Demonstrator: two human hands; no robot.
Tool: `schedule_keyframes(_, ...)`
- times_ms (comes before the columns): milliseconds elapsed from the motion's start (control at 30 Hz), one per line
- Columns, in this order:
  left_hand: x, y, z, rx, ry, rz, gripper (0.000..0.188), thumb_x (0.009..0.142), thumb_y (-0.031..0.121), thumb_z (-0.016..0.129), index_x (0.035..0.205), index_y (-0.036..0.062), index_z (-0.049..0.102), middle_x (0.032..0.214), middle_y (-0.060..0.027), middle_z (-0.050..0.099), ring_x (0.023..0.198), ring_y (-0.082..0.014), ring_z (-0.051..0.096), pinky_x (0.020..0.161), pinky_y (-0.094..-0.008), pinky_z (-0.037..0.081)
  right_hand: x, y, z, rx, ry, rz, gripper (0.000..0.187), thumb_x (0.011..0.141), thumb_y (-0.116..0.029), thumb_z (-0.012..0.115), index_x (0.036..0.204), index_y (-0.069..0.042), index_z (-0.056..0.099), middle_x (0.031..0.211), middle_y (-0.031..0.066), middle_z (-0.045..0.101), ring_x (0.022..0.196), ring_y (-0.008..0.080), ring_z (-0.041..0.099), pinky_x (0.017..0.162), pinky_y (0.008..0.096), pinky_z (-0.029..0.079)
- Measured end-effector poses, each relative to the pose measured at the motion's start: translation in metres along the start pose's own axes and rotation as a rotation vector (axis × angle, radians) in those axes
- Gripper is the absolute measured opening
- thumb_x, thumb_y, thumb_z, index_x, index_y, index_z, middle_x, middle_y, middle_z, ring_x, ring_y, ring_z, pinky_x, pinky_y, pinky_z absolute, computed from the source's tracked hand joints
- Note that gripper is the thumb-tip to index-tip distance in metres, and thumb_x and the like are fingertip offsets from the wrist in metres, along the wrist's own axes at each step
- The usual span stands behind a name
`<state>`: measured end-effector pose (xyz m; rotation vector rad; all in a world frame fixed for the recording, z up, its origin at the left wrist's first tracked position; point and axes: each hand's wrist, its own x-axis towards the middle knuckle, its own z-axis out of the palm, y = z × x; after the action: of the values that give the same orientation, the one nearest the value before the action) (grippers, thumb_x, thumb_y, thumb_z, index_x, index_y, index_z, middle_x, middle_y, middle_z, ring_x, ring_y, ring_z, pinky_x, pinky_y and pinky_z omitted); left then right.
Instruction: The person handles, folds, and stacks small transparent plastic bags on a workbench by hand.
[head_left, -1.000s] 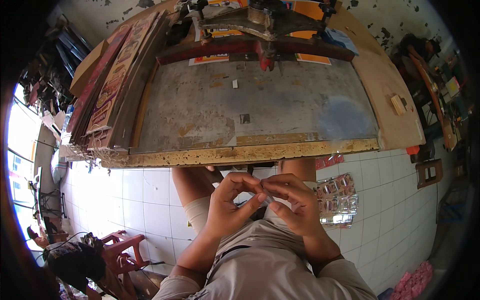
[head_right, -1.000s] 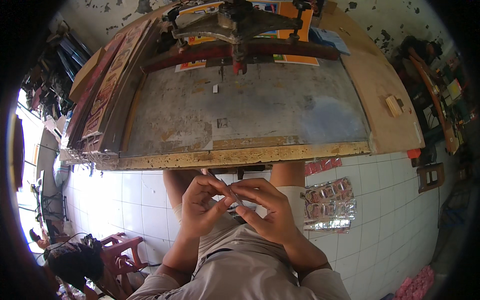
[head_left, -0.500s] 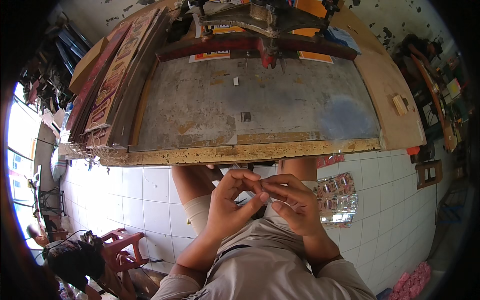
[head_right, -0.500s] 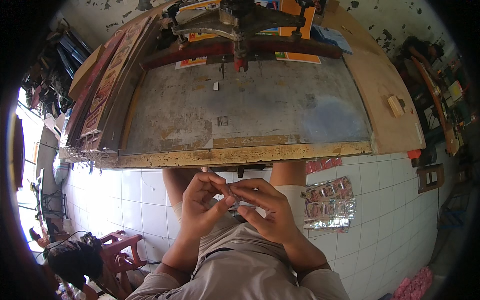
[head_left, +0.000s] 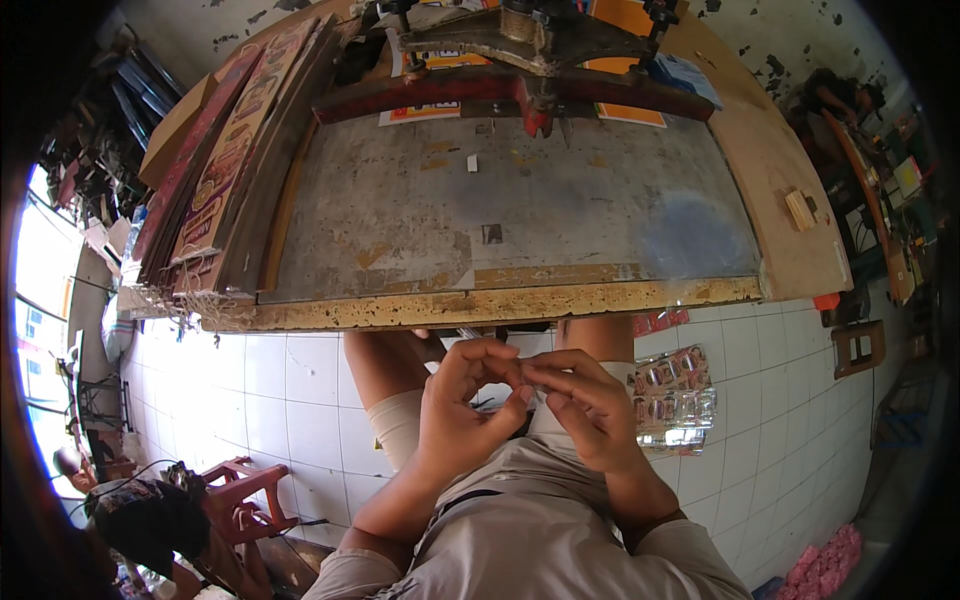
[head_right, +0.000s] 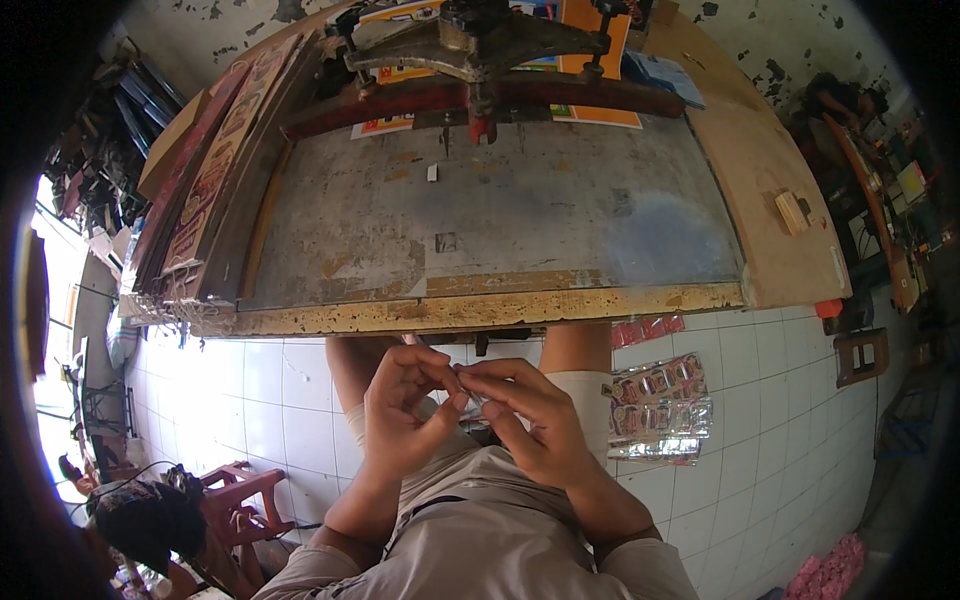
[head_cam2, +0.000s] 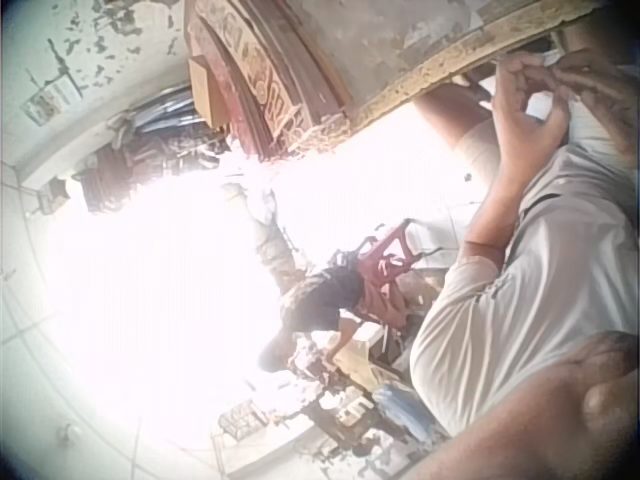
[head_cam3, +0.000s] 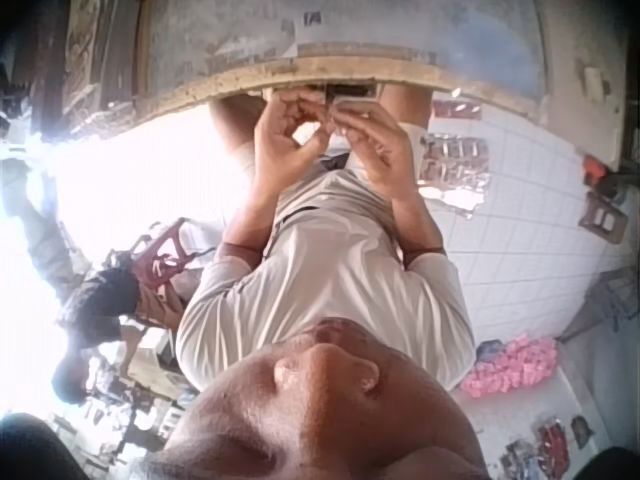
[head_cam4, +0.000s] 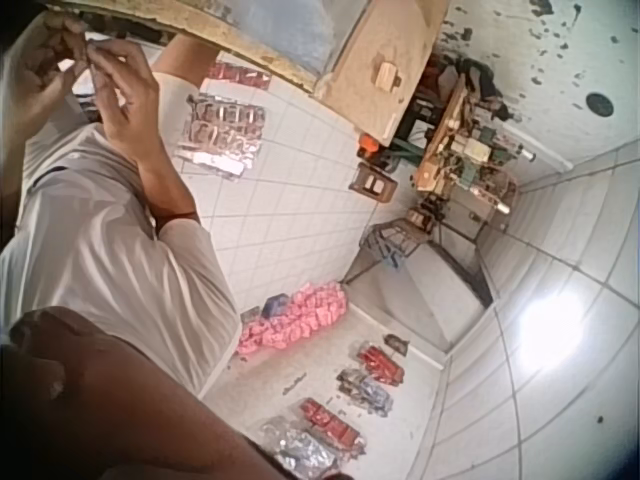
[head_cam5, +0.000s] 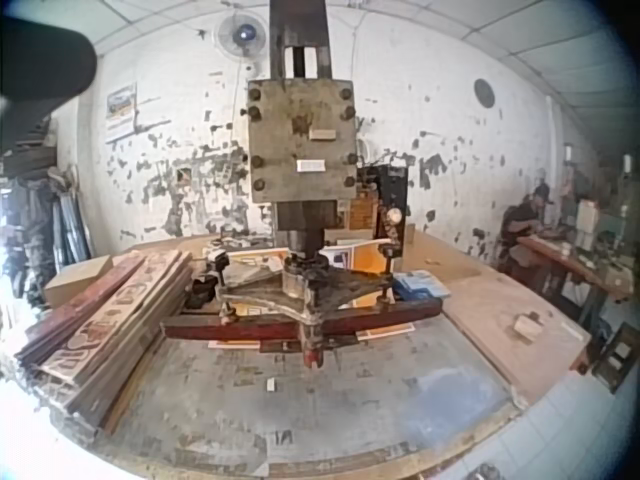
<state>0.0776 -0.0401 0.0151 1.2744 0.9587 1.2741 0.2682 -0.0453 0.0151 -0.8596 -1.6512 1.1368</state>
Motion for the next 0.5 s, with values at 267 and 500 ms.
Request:
schedule_keyframes(267, 0.0005, -0.002, 0.0031, 0.079, 0.051, 0.072, 0.04, 0.083, -0.006, 0.073, 0.118, -0.0018, 0.054, 0.089, -0.0079, 0.069, 0.086, -0.0129, 0.069, 0.082, -0.0278, 0.055, 0.0016, -0.0059, 0.0085, 0.027, 0.044, -0.016, 0.032, 0.099, -0.001, 0.059, 0.13, 0.007, 0.064, 0.13, 0.0189, 0.062, 0.116, 0.0269, 0.065, 0.093, 0.034, 0.056)
schedule_keyframes(500, -0.0005, -0.0089, 0.0014, 0.095, 0.035, 0.089, 0.04, 0.082, -0.005, 0.073, 0.118, -0.0019, 0.055, 0.09, -0.008, 0.069, 0.086, -0.0133, 0.069, 0.083, -0.0282, 0.055, 0.002, -0.0002, 0.0054, -0.091, 0.043, -0.017, 0.036, 0.092, 0.006, 0.061, 0.127, 0.003, 0.066, 0.125, 0.0169, 0.067, 0.112, 0.0258, 0.069, 0.091, 0.0336, 0.057)
